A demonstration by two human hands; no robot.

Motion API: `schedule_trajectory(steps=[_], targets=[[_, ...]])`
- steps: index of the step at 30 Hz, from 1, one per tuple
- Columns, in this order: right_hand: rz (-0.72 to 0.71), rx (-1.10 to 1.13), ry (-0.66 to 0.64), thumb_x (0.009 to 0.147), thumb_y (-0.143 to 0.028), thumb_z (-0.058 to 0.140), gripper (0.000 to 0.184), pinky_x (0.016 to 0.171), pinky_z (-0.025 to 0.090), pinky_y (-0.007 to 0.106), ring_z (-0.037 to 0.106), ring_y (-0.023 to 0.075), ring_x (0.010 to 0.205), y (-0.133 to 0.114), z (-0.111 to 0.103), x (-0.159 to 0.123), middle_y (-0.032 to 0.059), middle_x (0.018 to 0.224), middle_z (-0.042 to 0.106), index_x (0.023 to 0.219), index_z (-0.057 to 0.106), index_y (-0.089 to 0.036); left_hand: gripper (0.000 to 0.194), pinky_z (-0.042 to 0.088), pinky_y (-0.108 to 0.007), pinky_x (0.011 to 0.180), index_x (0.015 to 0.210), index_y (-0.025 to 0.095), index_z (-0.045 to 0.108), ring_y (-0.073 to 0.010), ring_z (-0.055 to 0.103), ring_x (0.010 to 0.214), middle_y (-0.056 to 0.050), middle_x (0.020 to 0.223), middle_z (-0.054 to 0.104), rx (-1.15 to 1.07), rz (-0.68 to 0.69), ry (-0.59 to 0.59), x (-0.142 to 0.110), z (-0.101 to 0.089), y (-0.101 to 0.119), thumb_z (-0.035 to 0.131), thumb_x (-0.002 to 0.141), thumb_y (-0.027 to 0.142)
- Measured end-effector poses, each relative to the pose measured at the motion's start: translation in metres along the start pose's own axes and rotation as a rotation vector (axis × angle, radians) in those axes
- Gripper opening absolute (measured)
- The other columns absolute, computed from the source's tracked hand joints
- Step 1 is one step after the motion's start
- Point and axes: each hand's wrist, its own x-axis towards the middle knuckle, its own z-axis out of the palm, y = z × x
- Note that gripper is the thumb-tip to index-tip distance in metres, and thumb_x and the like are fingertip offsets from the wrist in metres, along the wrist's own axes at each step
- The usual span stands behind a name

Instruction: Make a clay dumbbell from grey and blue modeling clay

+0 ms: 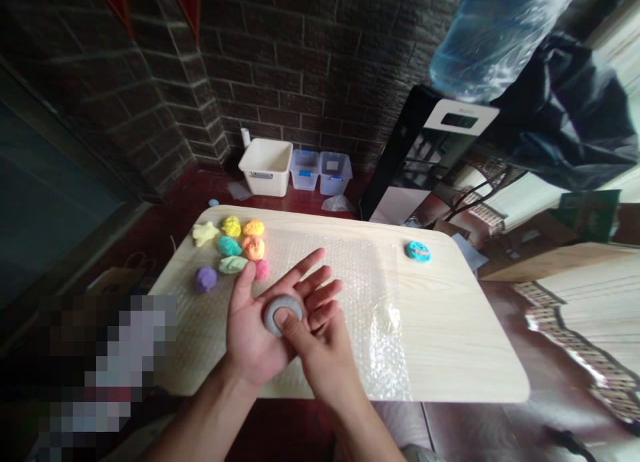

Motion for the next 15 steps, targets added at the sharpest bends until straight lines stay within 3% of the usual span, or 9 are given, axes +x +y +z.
schedule_trajectory(steps=[3,5,15], targets=[[0.056,0.105,-0.016,0.081,-0.050,0.092,0.046,0.109,0.055,0.050,0.073,0.0315,0.121,-0.0006,0.0001,-0.0015,0.0090,0.124,0.080,0.118,0.077,-0.027,0.086,0.053,-0.047,0.102,0.150,0.005,0.058,-0.0357,0.075,0.113,-0.022,0.122,0.079,-0.013,-0.009,-0.064,0.0008,0.0002,0.0032,0.035,0.101,0.072],[0.060,0.136,-0.027,0.080,-0.052,0.092,0.048,0.114,0.052,0.051,0.071,0.0323,0.125,-0.0015,0.0003,-0.0015,0.0099,0.128,0.078,0.119,0.077,-0.027,0.085,0.054,-0.046,0.102,0.148,0.005,0.060,-0.0346,0.076,0.112,-0.021,0.121,0.079,-0.014,-0.010,-0.080,0.0014,0.0000,0.0039,0.033,0.102,0.071],[-0.037,0.043,0.002,0.081,-0.039,0.094,0.033,0.084,0.064,0.039,0.079,0.0263,0.095,0.0042,-0.0009,0.0049,0.0066,0.102,0.084,0.107,0.080,-0.024,0.083,0.051,-0.050,0.106,0.150,0.002,0.059,-0.0418,0.068,0.126,-0.025,0.127,0.075,0.063,-0.015,-0.060,0.0022,-0.0015,-0.0002,0.046,0.099,0.067]])
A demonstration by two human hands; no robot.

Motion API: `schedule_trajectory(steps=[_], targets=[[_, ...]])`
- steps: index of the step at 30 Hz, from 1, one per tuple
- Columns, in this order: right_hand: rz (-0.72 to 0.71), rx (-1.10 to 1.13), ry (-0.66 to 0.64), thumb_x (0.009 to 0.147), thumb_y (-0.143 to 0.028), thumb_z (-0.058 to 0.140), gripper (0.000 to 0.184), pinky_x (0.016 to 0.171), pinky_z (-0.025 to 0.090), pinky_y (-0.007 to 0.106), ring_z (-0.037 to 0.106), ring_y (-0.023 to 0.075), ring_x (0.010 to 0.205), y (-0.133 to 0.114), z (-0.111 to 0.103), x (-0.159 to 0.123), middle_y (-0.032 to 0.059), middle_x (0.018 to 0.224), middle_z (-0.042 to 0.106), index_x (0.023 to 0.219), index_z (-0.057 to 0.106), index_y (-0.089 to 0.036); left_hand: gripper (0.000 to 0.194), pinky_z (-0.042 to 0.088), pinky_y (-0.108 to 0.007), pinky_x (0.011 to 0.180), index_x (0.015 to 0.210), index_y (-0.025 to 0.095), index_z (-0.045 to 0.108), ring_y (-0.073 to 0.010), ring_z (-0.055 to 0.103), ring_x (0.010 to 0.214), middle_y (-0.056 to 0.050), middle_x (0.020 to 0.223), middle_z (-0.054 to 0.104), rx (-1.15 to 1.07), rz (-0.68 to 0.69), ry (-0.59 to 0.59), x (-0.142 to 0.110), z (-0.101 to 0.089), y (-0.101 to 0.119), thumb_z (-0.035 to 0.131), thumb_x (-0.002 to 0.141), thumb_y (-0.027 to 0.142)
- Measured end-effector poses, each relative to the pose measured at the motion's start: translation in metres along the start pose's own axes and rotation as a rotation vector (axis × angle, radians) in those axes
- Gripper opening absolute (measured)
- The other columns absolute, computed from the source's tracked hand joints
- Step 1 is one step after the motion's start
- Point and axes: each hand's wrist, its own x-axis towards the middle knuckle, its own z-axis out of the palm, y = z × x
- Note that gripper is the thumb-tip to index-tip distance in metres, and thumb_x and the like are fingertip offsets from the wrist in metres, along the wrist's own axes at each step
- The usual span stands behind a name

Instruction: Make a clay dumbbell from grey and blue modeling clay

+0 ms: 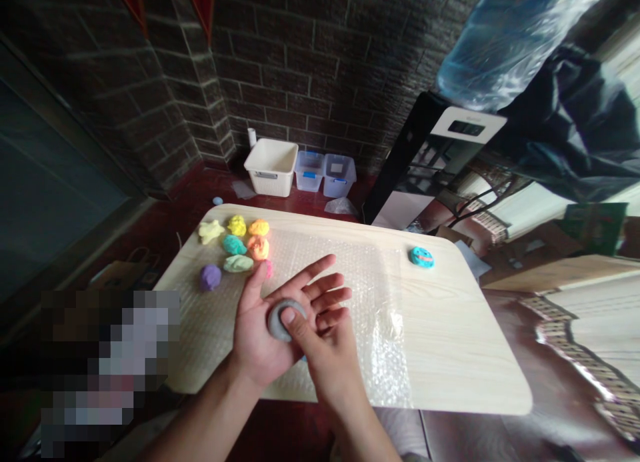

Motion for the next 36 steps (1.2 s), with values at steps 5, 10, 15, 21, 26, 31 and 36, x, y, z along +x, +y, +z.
schedule_trajectory(steps=[5,10,15,21,26,31,36], targets=[[0.032,0.001,-0.002,0.079,-0.040,0.096,0.036,0.087,0.065,0.045,0.080,0.0274,0.093,0.003,-0.002,0.002,0.0078,0.106,0.083,0.107,0.080,-0.024,0.082,0.048,-0.052,0.110,0.145,0.002,0.062,-0.0444,0.063,0.134,-0.026,0.126,0.076,0.038,0.000,-0.012,0.001,-0.001,-0.004,0.050,0.096,0.067],[0.073,0.082,0.026,0.071,-0.035,0.100,0.047,0.092,0.065,0.047,0.079,0.0286,0.098,0.010,-0.004,0.003,0.0061,0.108,0.082,0.111,0.077,-0.026,0.084,0.046,-0.053,0.112,0.145,0.002,0.063,-0.0452,0.062,0.135,-0.027,0.127,0.075,0.037,-0.015,-0.026,0.001,-0.002,-0.004,0.052,0.095,0.069],[0.087,0.118,0.036,0.067,-0.031,0.102,0.050,0.093,0.065,0.043,0.079,0.0280,0.103,0.012,-0.005,0.002,0.0041,0.108,0.083,0.110,0.078,-0.028,0.085,0.045,-0.054,0.113,0.145,0.002,0.063,-0.0455,0.064,0.134,-0.027,0.127,0.076,0.032,-0.018,-0.058,0.001,-0.002,-0.003,0.053,0.094,0.070],[0.072,0.077,0.033,0.072,-0.033,0.099,0.047,0.091,0.065,0.046,0.079,0.0288,0.100,0.011,-0.004,-0.002,0.0056,0.110,0.081,0.113,0.077,-0.027,0.086,0.042,-0.056,0.116,0.146,0.005,0.063,-0.0464,0.062,0.138,-0.026,0.129,0.075,0.064,-0.036,-0.092,0.001,-0.003,-0.004,0.057,0.093,0.072],[0.075,0.085,0.032,0.073,-0.032,0.099,0.045,0.090,0.065,0.048,0.079,0.0297,0.099,0.010,0.000,-0.002,0.0061,0.108,0.081,0.112,0.076,-0.026,0.087,0.043,-0.054,0.116,0.148,0.004,0.060,-0.0446,0.064,0.135,-0.026,0.128,0.076,0.045,-0.025,-0.067,-0.001,-0.004,-0.003,0.054,0.094,0.072],[0.165,0.178,0.010,0.071,-0.034,0.100,0.055,0.105,0.061,0.052,0.076,0.0326,0.115,0.011,0.001,-0.003,0.0079,0.118,0.080,0.119,0.075,-0.026,0.086,0.048,-0.051,0.110,0.146,0.002,0.062,-0.0427,0.070,0.126,-0.025,0.125,0.078,0.048,-0.025,-0.085,0.001,-0.004,-0.001,0.052,0.095,0.070],[0.101,0.119,-0.015,0.072,-0.037,0.099,0.049,0.103,0.062,0.052,0.077,0.0321,0.112,0.015,-0.004,-0.001,0.0066,0.117,0.081,0.116,0.078,-0.029,0.087,0.047,-0.052,0.111,0.147,0.003,0.062,-0.0426,0.071,0.125,-0.025,0.127,0.077,0.084,-0.027,-0.102,0.003,-0.006,-0.003,0.051,0.095,0.071]])
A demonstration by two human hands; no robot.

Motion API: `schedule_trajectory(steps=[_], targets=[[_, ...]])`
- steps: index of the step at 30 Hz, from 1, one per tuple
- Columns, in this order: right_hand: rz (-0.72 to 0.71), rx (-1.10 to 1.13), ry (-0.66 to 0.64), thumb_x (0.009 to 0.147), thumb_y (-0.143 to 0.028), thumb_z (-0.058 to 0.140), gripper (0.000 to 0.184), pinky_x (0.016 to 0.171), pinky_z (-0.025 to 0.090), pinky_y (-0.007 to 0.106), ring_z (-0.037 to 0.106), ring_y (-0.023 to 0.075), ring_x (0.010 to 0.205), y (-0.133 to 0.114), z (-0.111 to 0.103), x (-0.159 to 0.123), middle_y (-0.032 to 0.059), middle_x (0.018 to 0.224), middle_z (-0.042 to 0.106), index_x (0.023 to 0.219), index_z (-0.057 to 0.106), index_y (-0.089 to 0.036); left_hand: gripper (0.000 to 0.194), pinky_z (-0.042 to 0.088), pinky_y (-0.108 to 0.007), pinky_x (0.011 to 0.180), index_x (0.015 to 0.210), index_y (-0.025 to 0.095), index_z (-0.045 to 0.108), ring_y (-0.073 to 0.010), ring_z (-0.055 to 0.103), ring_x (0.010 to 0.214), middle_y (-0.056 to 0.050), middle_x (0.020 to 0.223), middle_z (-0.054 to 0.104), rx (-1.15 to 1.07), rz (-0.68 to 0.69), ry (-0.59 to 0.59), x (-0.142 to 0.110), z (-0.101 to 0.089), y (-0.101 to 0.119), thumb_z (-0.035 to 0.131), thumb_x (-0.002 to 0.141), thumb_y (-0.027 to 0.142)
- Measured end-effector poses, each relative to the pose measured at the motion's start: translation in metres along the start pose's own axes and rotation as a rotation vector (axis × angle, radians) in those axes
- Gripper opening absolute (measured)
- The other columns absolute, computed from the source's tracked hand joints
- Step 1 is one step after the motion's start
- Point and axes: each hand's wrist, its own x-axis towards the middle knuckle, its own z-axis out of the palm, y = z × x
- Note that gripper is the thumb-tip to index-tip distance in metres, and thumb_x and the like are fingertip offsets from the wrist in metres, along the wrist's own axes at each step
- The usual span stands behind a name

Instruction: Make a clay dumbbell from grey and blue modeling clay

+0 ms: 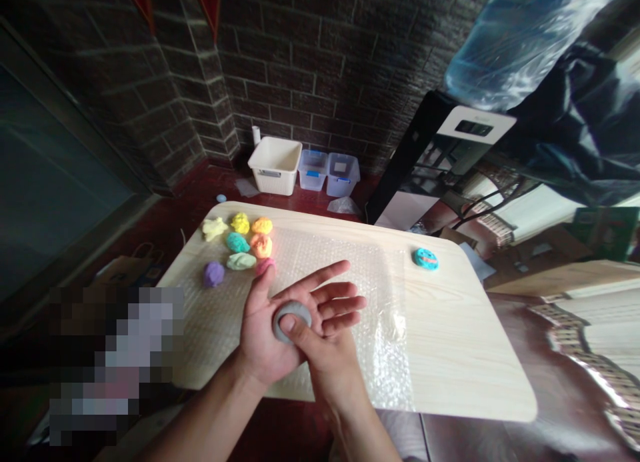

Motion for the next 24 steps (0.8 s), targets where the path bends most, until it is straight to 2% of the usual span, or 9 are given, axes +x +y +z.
schedule_trajectory(steps=[4,9,16,24], targets=[[-0.046,-0.055,0.020,0.074,-0.036,0.099,0.045,0.098,0.064,0.047,0.078,0.0308,0.109,-0.0006,-0.0032,0.0009,0.0064,0.116,0.082,0.114,0.079,-0.029,0.087,0.044,-0.055,0.115,0.147,0.003,0.062,-0.0441,0.070,0.127,-0.026,0.128,0.077,-0.020,-0.004,-0.015,-0.0005,-0.0001,0.0011,0.051,0.094,0.072],[-0.054,-0.102,0.006,0.076,-0.040,0.097,0.044,0.098,0.064,0.047,0.078,0.0312,0.110,-0.0018,-0.0037,0.0005,0.0075,0.117,0.083,0.115,0.080,-0.027,0.086,0.043,-0.057,0.116,0.145,0.003,0.063,-0.0463,0.066,0.133,-0.026,0.129,0.077,-0.049,-0.011,-0.003,-0.0014,0.0005,0.0041,0.052,0.093,0.071],[-0.060,-0.094,0.039,0.073,-0.037,0.100,0.043,0.086,0.066,0.042,0.079,0.0277,0.096,0.0009,-0.0048,0.0016,0.0065,0.105,0.083,0.109,0.080,-0.025,0.087,0.050,-0.047,0.106,0.147,0.002,0.061,-0.0406,0.074,0.120,-0.026,0.127,0.077,-0.026,-0.001,0.052,-0.0009,0.0022,-0.0007,0.054,0.093,0.070],[-0.022,-0.099,0.031,0.076,-0.040,0.098,0.051,0.099,0.063,0.052,0.078,0.0332,0.109,0.0023,-0.0063,-0.0017,0.0099,0.117,0.081,0.119,0.075,-0.024,0.089,0.048,-0.048,0.108,0.150,0.003,0.058,-0.0416,0.071,0.123,-0.026,0.129,0.076,-0.053,-0.016,0.066,-0.0023,0.0042,0.0014,0.048,0.095,0.072]])
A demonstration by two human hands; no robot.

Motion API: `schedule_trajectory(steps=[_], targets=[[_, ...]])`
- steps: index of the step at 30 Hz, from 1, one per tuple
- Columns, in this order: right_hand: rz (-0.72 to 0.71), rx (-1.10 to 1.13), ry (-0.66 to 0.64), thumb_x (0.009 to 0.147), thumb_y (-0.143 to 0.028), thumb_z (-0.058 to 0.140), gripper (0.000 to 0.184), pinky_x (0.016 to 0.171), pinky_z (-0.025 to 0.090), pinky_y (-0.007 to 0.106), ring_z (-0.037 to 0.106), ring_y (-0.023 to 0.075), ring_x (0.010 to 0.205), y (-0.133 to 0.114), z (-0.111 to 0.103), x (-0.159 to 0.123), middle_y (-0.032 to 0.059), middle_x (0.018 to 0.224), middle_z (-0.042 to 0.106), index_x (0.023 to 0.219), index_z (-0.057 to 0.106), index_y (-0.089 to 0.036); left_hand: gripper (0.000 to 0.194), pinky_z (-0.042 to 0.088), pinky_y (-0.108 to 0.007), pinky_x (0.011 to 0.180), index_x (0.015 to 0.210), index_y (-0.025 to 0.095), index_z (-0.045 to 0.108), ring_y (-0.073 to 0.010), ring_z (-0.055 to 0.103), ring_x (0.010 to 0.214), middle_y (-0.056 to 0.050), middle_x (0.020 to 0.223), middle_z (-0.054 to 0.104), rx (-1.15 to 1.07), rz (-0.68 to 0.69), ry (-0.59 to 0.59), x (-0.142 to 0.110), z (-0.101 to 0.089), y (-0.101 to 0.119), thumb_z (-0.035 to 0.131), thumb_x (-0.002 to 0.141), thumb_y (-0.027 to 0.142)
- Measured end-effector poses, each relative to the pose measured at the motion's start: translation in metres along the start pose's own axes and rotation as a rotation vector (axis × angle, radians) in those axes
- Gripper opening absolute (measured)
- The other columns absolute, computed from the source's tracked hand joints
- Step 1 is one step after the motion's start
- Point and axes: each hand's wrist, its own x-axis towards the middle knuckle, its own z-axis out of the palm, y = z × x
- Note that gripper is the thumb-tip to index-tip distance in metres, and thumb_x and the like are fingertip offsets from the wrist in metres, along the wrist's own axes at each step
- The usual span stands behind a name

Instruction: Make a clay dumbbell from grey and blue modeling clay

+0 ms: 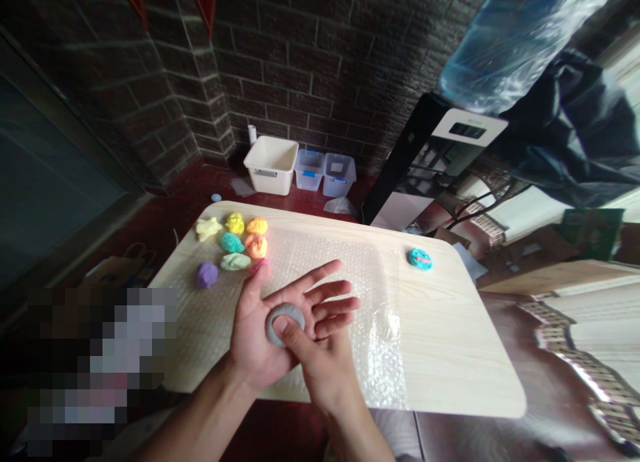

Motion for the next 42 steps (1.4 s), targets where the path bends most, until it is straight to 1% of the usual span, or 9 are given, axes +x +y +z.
schedule_trajectory(steps=[4,13,18,23,26,30,36,38,42], targets=[[0.007,0.011,0.000,0.076,-0.040,0.097,0.054,0.101,0.063,0.052,0.078,0.0337,0.113,-0.001,-0.002,0.002,0.0100,0.120,0.081,0.123,0.074,-0.025,0.094,0.047,-0.053,0.110,0.152,-0.001,0.054,-0.0440,0.070,0.124,-0.028,0.128,0.075,-0.030,-0.001,0.037,0.000,0.001,0.001,0.044,0.096,0.074],[-0.036,-0.005,-0.010,0.076,-0.036,0.098,0.048,0.089,0.066,0.044,0.079,0.0274,0.098,-0.005,-0.001,0.002,0.0057,0.109,0.081,0.116,0.074,-0.025,0.090,0.045,-0.055,0.113,0.150,0.004,0.057,-0.0438,0.067,0.129,-0.026,0.127,0.075,-0.007,0.015,0.088,0.001,0.003,-0.002,0.041,0.097,0.075],[0.007,0.027,0.000,0.076,-0.038,0.098,0.055,0.099,0.063,0.046,0.077,0.0287,0.109,-0.006,0.005,0.000,0.0064,0.117,0.079,0.124,0.072,-0.026,0.091,0.043,-0.058,0.114,0.151,0.004,0.057,-0.0451,0.064,0.132,-0.027,0.132,0.073,0.009,0.029,0.096,0.000,0.005,-0.001,0.039,0.097,0.075],[-0.008,0.034,-0.015,0.076,-0.039,0.097,0.059,0.098,0.064,0.051,0.078,0.0305,0.106,-0.002,0.004,0.001,0.0074,0.116,0.080,0.127,0.071,-0.026,0.092,0.043,-0.056,0.116,0.151,0.003,0.056,-0.0439,0.064,0.133,-0.028,0.135,0.071,0.001,0.044,0.093,0.001,0.006,-0.001,0.037,0.097,0.076],[-0.035,-0.003,0.013,0.075,-0.038,0.098,0.055,0.094,0.065,0.047,0.079,0.0291,0.103,-0.003,0.004,0.001,0.0063,0.115,0.080,0.122,0.073,-0.026,0.092,0.042,-0.056,0.117,0.151,0.004,0.056,-0.0432,0.064,0.134,-0.027,0.136,0.071,-0.007,0.038,0.103,0.002,0.006,-0.001,0.036,0.098,0.076],[-0.005,-0.025,0.009,0.078,-0.037,0.096,0.048,0.094,0.064,0.041,0.078,0.0266,0.105,-0.009,0.006,-0.001,0.0042,0.114,0.081,0.120,0.074,-0.026,0.093,0.043,-0.052,0.115,0.154,0.003,0.053,-0.0420,0.064,0.133,-0.027,0.138,0.070,-0.010,0.036,0.110,0.001,0.005,-0.002,0.037,0.098,0.076],[0.024,0.068,-0.040,0.078,-0.041,0.096,0.050,0.100,0.062,0.049,0.079,0.0305,0.106,-0.006,0.004,0.004,0.0096,0.115,0.082,0.119,0.073,-0.023,0.091,0.048,-0.053,0.109,0.155,0.001,0.051,-0.0419,0.068,0.126,-0.028,0.134,0.071,0.012,0.057,0.189,0.001,0.006,-0.001,0.030,0.101,0.072],[0.009,0.069,-0.030,0.078,-0.041,0.096,0.048,0.099,0.062,0.049,0.079,0.0305,0.105,-0.007,0.003,0.006,0.0099,0.113,0.082,0.116,0.073,-0.023,0.089,0.048,-0.055,0.108,0.156,0.002,0.050,-0.0426,0.068,0.126,-0.028,0.132,0.071,0.016,0.059,0.206,0.002,0.006,0.000,0.032,0.102,0.071],[0.004,0.049,-0.029,0.075,-0.039,0.097,0.044,0.096,0.063,0.046,0.080,0.0294,0.102,-0.013,0.003,0.007,0.0078,0.107,0.083,0.110,0.075,-0.024,0.089,0.048,-0.055,0.107,0.157,0.004,0.050,-0.0440,0.066,0.128,-0.027,0.132,0.071,0.008,0.041,0.160,0.002,0.004,0.003,0.041,0.098,0.071]])
